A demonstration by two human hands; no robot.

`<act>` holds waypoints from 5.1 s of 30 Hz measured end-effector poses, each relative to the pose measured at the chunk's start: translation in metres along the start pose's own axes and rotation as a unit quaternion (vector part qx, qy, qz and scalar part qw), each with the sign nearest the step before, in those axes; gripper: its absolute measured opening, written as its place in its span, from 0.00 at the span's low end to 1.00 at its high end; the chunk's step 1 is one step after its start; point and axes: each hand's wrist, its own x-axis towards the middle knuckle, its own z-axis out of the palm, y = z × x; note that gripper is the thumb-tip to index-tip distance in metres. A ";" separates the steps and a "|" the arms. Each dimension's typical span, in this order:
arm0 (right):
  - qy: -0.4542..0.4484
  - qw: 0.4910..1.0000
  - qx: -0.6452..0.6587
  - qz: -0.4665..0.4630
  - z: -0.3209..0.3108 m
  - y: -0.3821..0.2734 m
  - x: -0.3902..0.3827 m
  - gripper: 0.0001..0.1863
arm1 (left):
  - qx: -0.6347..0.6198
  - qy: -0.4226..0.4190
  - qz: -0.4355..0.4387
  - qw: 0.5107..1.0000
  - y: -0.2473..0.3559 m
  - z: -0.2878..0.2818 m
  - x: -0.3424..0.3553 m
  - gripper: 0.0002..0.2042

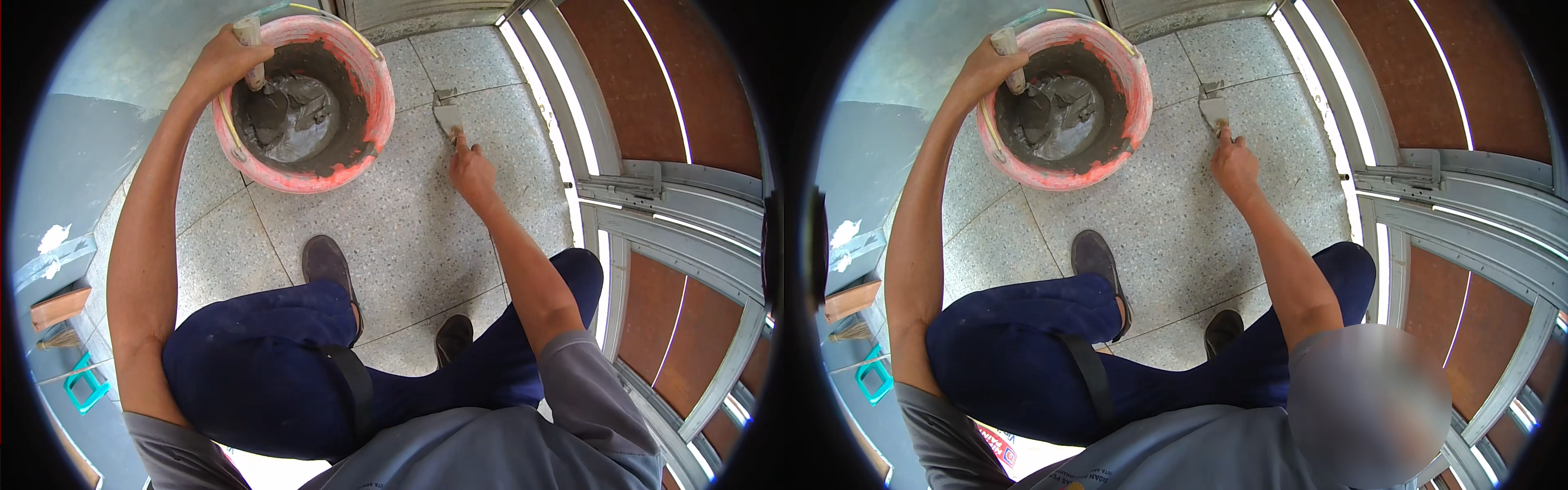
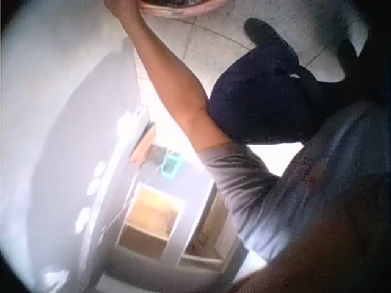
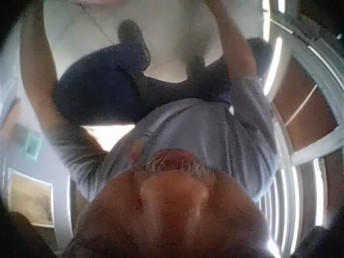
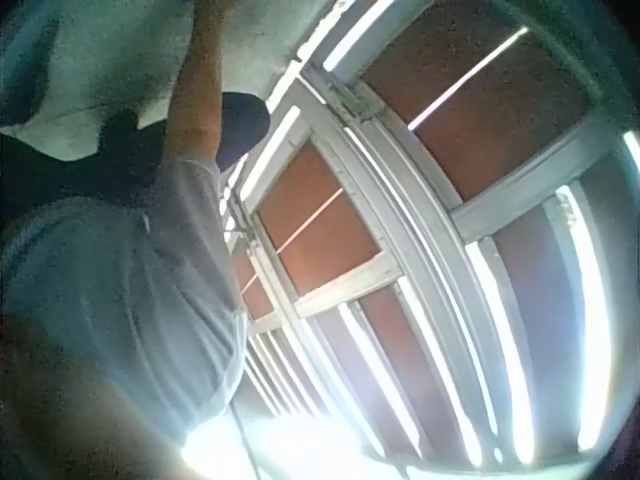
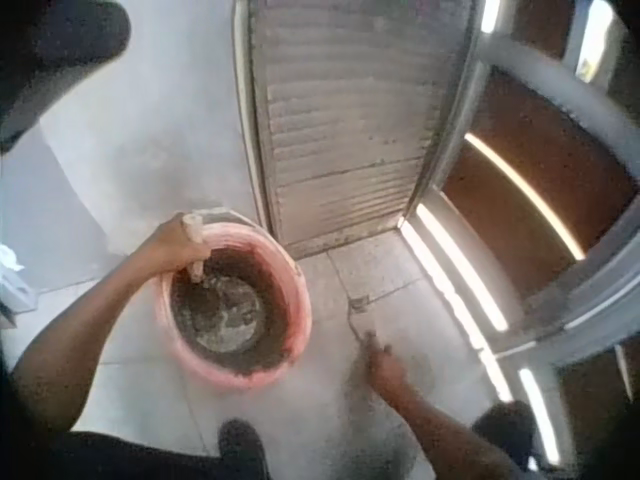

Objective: Patching and smoothing cement on a tiled floor using a trowel.

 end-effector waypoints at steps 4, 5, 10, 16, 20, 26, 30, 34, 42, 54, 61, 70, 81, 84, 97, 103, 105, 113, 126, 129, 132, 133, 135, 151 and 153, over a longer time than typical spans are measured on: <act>0.001 0.999 0.023 -0.024 -0.038 -0.011 0.023 0.27 | 0.013 0.021 -0.003 1.000 -0.001 -0.001 -0.001 0.35; 0.024 0.999 0.030 -0.018 -0.041 -0.010 0.033 0.27 | 0.024 0.020 -0.006 0.999 0.001 0.001 0.003 0.36; -0.020 1.000 -0.024 0.002 -0.030 -0.011 0.020 0.23 | 0.050 0.029 -0.007 0.998 0.013 0.007 0.003 0.38; 0.013 0.979 0.201 -0.030 -0.158 -0.074 0.000 0.18 | 0.064 0.045 -0.042 0.996 0.069 -0.002 -0.031 0.34; -0.114 0.939 0.315 -0.080 -0.163 -0.131 0.015 0.15 | 0.042 0.005 -0.102 0.994 0.107 -0.005 -0.043 0.33; -0.325 0.863 0.381 0.067 -0.126 -0.175 0.055 0.17 | 0.123 0.040 -0.057 0.990 0.112 0.009 -0.046 0.28; -0.300 0.849 0.417 0.124 -0.109 -0.183 0.063 0.18 | 0.071 0.055 -0.022 0.996 0.122 0.004 -0.059 0.26; -0.328 0.842 0.405 0.139 -0.103 -0.193 0.074 0.17 | 0.066 -0.009 -0.023 0.998 0.134 0.002 -0.064 0.22; -0.419 0.772 0.465 0.111 -0.099 -0.192 0.068 0.15 | 0.058 0.053 0.012 0.997 0.124 0.013 -0.056 0.21; -0.336 0.708 0.612 0.106 -0.121 -0.103 0.028 0.12 | 0.102 -0.012 -0.081 0.991 0.109 0.002 -0.044 0.25; -0.049 0.903 0.412 -0.115 -0.075 -0.141 0.026 0.13 | 0.102 0.000 -0.045 0.994 0.123 0.003 -0.039 0.25; -0.019 0.970 0.093 -0.222 -0.046 -0.200 -0.017 0.17 | 0.103 0.016 -0.065 0.992 0.118 0.006 -0.041 0.28; -0.077 0.950 0.200 -0.226 -0.059 -0.187 -0.007 0.19 | 0.094 0.020 -0.075 0.993 0.114 0.004 -0.038 0.31; -0.205 0.874 0.435 -0.071 -0.084 -0.144 0.001 0.20 | 0.128 -0.016 -0.071 0.989 0.110 0.001 -0.033 0.33; -0.172 0.711 0.672 0.118 -0.145 -0.020 0.023 0.25 | 0.090 0.030 -0.014 0.995 0.055 0.009 -0.007 0.39; -0.021 0.882 0.451 0.138 -0.074 0.012 0.039 0.18 | 0.079 0.030 -0.016 0.996 0.056 0.010 -0.005 0.39; 0.070 0.938 0.334 0.057 -0.041 0.013 0.039 0.17 | 0.079 0.025 -0.017 0.996 0.059 0.012 -0.005 0.39; 0.002 1.000 0.018 0.017 0.017 -0.021 0.006 0.31 | 0.090 0.019 -0.021 0.996 0.062 0.012 0.001 0.38; -0.058 0.997 0.020 0.055 -0.021 -0.038 0.032 0.25 | 0.065 0.047 0.013 0.997 0.042 0.017 0.006 0.40; -0.122 0.992 0.006 0.007 -0.043 -0.059 0.009 0.25 | 0.071 0.044 -0.006 0.996 0.036 0.009 -0.004 0.40; -0.067 0.996 0.044 0.033 -0.065 -0.053 0.023 0.24 | 0.075 0.033 -0.014 0.997 0.041 0.007 -0.006 0.39; -0.065 0.996 0.043 0.036 -0.062 -0.040 0.033 0.24 | 0.071 0.036 -0.004 0.997 0.045 0.011 -0.002 0.39; -0.034 0.997 0.023 0.058 -0.056 -0.023 0.045 0.24 | 0.068 0.040 0.005 0.997 0.049 0.014 -0.001 0.39; -0.077 0.997 0.006 0.000 -0.010 -0.044 0.023 0.30 | 0.064 0.038 -0.002 0.997 0.036 0.011 -0.004 0.37; -0.070 0.997 0.026 -0.011 -0.040 -0.059 0.029 0.29 | 0.070 0.047 -0.004 0.996 0.031 0.005 -0.013 0.37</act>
